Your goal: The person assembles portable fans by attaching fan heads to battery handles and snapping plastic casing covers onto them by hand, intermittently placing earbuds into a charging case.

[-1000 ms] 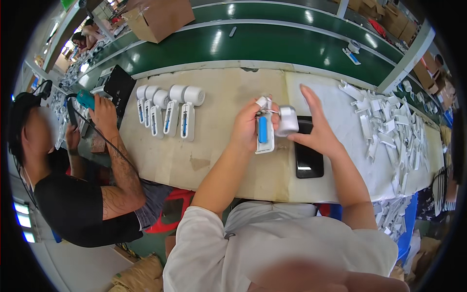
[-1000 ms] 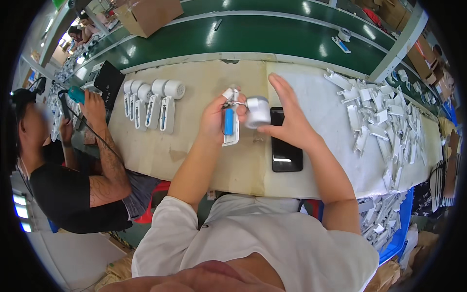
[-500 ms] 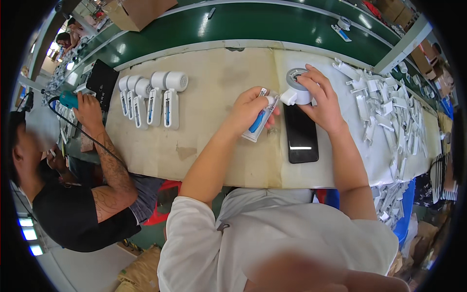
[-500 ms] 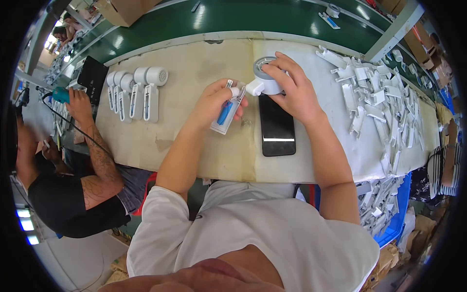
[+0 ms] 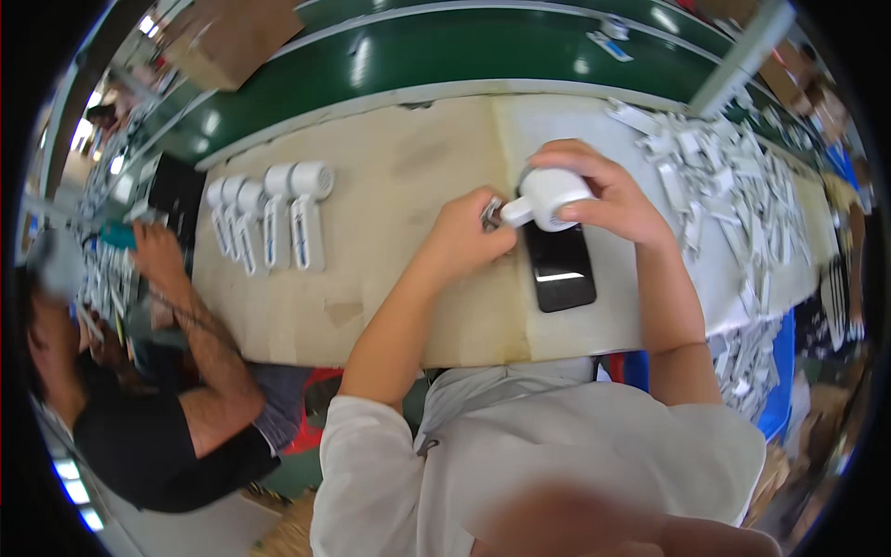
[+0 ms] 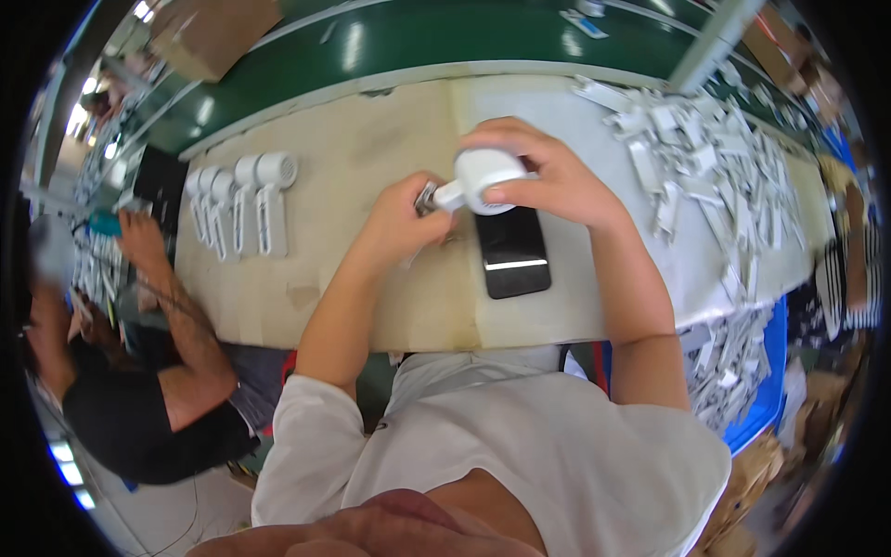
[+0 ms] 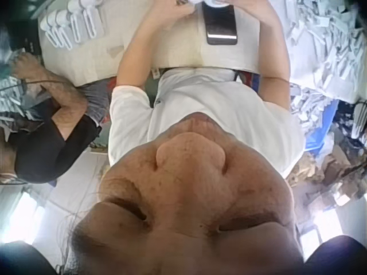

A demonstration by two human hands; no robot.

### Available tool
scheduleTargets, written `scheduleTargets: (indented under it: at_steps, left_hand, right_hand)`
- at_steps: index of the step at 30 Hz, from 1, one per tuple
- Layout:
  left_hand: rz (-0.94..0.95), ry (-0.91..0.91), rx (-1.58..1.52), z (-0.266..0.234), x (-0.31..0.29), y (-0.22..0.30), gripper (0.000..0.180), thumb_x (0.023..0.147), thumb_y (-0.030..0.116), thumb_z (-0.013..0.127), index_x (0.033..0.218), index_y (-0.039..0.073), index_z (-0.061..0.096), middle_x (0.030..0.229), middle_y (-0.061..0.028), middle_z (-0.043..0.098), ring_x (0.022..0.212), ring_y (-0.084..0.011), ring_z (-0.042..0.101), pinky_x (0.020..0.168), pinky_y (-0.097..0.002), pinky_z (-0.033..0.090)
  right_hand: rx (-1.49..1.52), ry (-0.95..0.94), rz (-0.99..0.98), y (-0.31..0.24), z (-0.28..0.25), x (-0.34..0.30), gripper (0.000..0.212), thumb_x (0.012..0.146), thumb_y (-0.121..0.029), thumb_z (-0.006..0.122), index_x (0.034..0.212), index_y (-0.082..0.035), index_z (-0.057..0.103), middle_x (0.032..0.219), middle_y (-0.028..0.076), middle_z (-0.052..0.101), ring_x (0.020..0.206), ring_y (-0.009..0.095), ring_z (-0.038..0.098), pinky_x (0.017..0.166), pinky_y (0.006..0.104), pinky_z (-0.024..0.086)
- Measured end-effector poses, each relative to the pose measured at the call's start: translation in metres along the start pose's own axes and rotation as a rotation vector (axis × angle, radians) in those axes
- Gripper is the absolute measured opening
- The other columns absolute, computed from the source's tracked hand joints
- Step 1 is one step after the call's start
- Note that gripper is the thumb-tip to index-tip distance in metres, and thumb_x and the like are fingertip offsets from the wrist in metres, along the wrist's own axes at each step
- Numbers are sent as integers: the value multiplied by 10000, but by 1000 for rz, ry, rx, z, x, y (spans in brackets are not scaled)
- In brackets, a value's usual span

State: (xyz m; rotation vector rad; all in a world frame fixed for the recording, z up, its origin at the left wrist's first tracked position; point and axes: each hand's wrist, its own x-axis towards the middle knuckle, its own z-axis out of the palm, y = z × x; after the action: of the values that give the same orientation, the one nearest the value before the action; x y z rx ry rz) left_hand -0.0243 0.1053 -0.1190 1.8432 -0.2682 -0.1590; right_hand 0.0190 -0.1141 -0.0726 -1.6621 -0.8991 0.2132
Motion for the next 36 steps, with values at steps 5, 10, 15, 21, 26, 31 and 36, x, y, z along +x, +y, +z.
scheduleTargets:
  at_steps: [5, 10, 15, 21, 26, 31, 36]
  left_hand:
    - [-31, -52, 147, 11, -13, 16, 230, 712, 138, 642, 886, 18, 550, 703, -34, 579, 614, -74, 526, 545, -239, 422]
    - [-77, -204, 46, 20, -16, 24, 179, 803, 168, 601, 890, 19, 551, 746, -31, 591, 632, -78, 529, 559, -235, 428]
    - [-137, -239, -162, 17, -20, 23, 191, 894, 190, 516, 965, 15, 545, 793, -60, 612, 650, -111, 571, 581, -235, 464]
    - [40, 77, -736, -4, 4, 5, 393, 915, 308, 476, 1126, -20, 525, 1018, -163, 627, 914, -212, 604, 788, -344, 480]
    - [-3, 164, -764, -19, 4, 0, 340, 912, 248, 504, 1152, 9, 530, 1073, -164, 616, 909, -172, 601, 749, -307, 485]
    - [78, 379, -913, -17, 8, -6, 241, 881, 142, 553, 1077, 2, 554, 1027, -121, 621, 874, -164, 616, 741, -332, 544]
    - [75, 422, -1100, -12, 13, -13, 230, 870, 83, 545, 1082, -6, 538, 1030, -105, 609, 919, -198, 608, 807, -379, 528]
  right_hand:
    - [22, -145, 205, -3, -16, -1, 418, 775, -152, 653, 1173, -54, 573, 1186, 78, 514, 1089, 202, 482, 931, 304, 360]
    - [-46, -238, 238, -6, -16, -9, 436, 749, -194, 709, 1163, -115, 600, 1157, 66, 536, 1078, 189, 498, 918, 303, 378]
    - [116, -168, 212, 27, -35, 1, 368, 801, -206, 641, 1148, -87, 600, 1139, 112, 573, 1060, 248, 528, 931, 336, 398]
    - [-1522, 368, 262, 128, -151, -9, 514, 705, -111, 597, 1209, -66, 507, 1152, 170, 551, 1121, 322, 485, 1001, 405, 346]
    - [-1729, 36, 331, 103, -142, 17, 491, 783, -189, 548, 1251, -84, 442, 1054, 132, 609, 911, 261, 609, 925, 411, 409]
    - [-278, 459, 474, 49, -67, 39, 526, 735, -178, 668, 1194, -38, 451, 832, 160, 631, 669, 269, 626, 635, 393, 494]
    - [-588, 279, 61, -11, 44, 23, 536, 678, -138, 690, 1169, -52, 492, 979, 142, 615, 879, 264, 611, 809, 385, 480]
